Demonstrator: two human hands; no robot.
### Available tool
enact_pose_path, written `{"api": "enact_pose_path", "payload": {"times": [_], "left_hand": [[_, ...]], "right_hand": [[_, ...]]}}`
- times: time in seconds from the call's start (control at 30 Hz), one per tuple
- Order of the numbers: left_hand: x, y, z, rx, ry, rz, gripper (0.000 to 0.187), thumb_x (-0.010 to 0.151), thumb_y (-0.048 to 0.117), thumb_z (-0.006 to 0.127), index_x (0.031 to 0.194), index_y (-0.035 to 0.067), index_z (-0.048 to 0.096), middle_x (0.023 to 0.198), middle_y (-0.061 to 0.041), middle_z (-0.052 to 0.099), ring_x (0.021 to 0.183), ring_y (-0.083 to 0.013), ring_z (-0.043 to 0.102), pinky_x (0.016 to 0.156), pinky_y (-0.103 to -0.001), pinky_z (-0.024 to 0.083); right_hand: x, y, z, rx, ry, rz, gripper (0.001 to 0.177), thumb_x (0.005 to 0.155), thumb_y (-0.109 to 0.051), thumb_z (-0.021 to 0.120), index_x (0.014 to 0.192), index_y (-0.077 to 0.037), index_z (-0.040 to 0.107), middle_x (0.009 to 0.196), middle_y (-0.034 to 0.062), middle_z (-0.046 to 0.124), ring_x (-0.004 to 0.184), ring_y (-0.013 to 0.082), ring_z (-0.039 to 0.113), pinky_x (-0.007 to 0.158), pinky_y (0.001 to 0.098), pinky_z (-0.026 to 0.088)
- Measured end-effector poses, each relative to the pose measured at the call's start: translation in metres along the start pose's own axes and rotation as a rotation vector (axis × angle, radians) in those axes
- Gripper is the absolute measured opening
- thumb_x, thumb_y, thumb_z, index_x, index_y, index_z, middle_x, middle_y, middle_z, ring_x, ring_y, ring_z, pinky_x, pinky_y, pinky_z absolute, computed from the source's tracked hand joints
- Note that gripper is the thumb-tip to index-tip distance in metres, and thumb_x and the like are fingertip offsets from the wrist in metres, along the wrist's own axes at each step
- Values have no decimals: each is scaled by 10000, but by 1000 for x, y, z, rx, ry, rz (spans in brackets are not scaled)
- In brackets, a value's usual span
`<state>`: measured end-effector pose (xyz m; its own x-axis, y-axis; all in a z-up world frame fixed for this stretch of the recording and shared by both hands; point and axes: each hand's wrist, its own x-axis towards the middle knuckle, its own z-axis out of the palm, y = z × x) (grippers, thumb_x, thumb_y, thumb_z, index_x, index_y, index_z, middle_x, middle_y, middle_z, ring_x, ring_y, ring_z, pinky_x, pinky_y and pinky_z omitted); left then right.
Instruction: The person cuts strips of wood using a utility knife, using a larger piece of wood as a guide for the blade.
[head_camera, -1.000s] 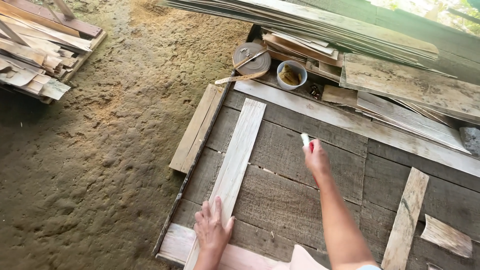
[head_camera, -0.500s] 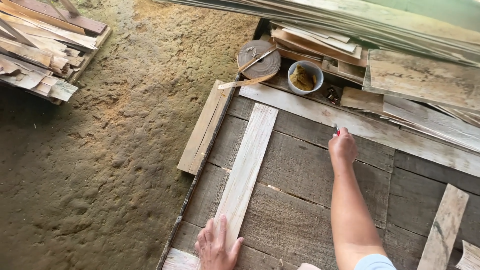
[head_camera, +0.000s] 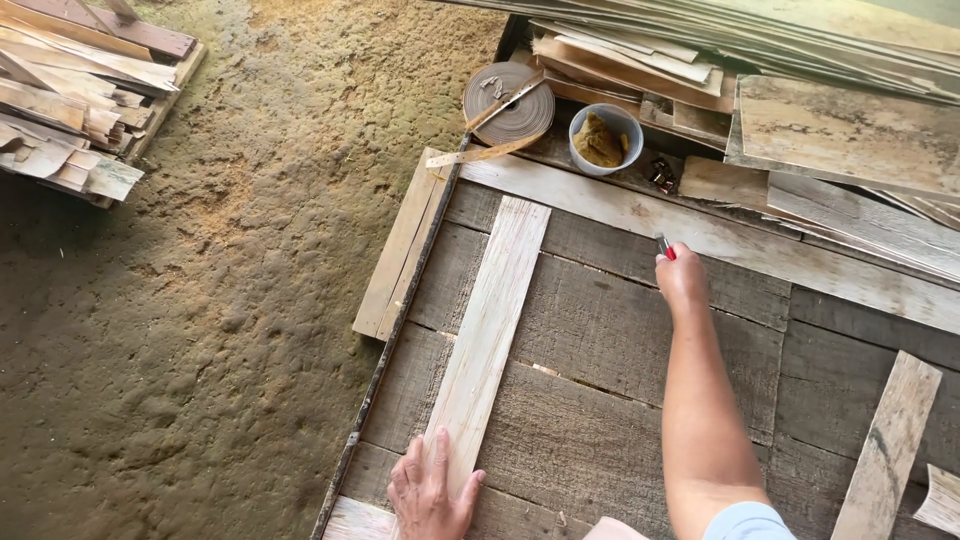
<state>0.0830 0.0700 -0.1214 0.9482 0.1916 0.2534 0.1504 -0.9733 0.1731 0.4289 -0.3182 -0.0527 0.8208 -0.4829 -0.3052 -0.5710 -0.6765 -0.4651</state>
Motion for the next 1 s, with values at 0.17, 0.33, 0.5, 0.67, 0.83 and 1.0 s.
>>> {"api": "enact_pose_path", "payload": {"times": [0.17,0.33,0.5,0.67,0.83,1.0], "left_hand": [[2,2,-1,-25,13,-3,876,713,820,646,1437,335,555,1416,-78,537,1156,-290,523,821,-431,501],[3,0,-2,-30,-18,3,883,716,812,669,1443,326,545,1407,-95,533,1141,-304,520,801,-450,513],[3,2,-3,-12,-6,4,903,708,823,663,1453,328,538,1399,-92,540,1130,-298,523,808,-440,498],[3,4,-8,-6,-221,-25,931,757,812,603,1533,336,408,1525,-81,389,1215,-287,438,796,-425,480],[8,4,-6,-63,-196,-37,878,748,703,686,1497,294,480,1519,-78,427,1246,-306,451,856,-478,516],[16,6,-13,-115,-357,-66,916,768,656,715,1542,278,404,1545,-88,341,1267,-322,403,928,-523,485]], "right_hand": [[-25,-31,-19,-57,-98,76,191,1064,-210,480,1141,-79,596,985,166,649,807,319,593,652,437,425],[9,-10,0,-49,0,-58,233,1028,-239,572,999,-14,625,997,193,627,835,354,599,690,466,449],[0,-23,-7,-77,-9,14,266,1047,-245,556,1056,-3,667,1012,169,626,846,324,616,689,445,490],[-54,-15,0,70,21,-32,232,1060,-221,510,1046,-33,646,903,131,633,703,259,567,581,419,438],[-153,-44,7,54,-109,-150,204,1094,-193,479,939,-82,553,766,27,520,548,121,403,468,275,340],[-209,-88,27,47,-389,-224,515,1055,-229,507,1553,-301,400,1033,27,535,724,114,464,604,219,451]]}}
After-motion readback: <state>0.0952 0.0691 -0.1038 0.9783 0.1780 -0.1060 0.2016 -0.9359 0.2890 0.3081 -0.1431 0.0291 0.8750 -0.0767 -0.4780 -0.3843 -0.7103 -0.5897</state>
